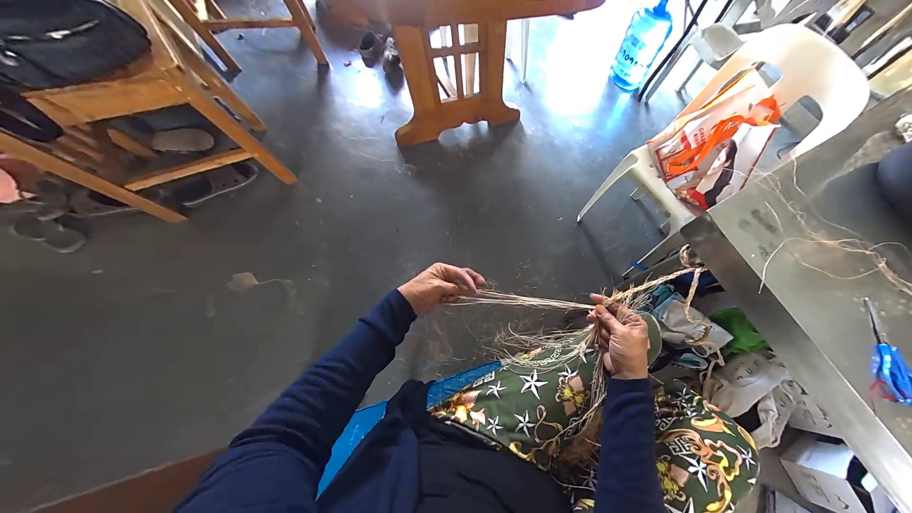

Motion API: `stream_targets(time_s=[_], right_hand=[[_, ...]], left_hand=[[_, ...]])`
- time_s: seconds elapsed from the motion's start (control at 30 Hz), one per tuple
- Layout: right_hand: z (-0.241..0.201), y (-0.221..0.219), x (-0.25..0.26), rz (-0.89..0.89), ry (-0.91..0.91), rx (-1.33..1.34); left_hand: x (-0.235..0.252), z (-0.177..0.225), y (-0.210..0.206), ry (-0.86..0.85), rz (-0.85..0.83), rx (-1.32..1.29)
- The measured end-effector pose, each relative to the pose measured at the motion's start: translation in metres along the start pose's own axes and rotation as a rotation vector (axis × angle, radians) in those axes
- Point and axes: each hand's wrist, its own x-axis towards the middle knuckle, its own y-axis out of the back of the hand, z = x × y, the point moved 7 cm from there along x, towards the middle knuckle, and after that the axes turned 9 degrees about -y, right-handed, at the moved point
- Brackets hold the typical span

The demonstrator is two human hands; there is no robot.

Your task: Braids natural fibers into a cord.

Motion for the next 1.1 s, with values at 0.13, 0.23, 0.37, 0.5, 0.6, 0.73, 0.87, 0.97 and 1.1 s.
stream_targets(time_s=[0.13,0.23,0.37,0.5,0.6,0.73,0.87,0.97,1.1], right_hand=[[-0.001,-0.001,-0.001,-0.004,0.005,-0.002],[-0.001,-0.001,-0.001,-0.007,0.012,0.005],[-0.001,0.0,-0.001,-0.005,0.021,0.015],[-0.002,0.0,-0.003,0.0,0.007,0.01],[-0.003,0.0,-0.004,0.012,0.001,0.018],[-0.002,-0.001,-0.002,0.015,0.006,0.013],[-0.003,-0.002,-0.003,0.018,0.013,0.006],[-0.004,0.0,-0.004,0.019,0.015,0.01],[-0.004,0.0,-0.006,0.018,0.014,0.006]], left_hand=[[0.001,0.009,-0.002,0.037,-0.08,0.448],[0.005,0.016,-0.004,0.001,-0.083,0.774],[0.009,0.016,-0.005,0.087,-0.054,1.008],[0.0,0.005,0.014,0.097,-0.033,0.831],[-0.018,-0.002,0.046,0.125,0.002,0.748],[-0.038,0.0,0.063,0.304,-0.033,0.988],[-0.048,0.007,0.065,0.312,0.081,1.226],[-0.061,0.002,0.088,0.208,0.13,1.408],[-0.107,-0.021,0.155,0.33,0.185,1.492]])
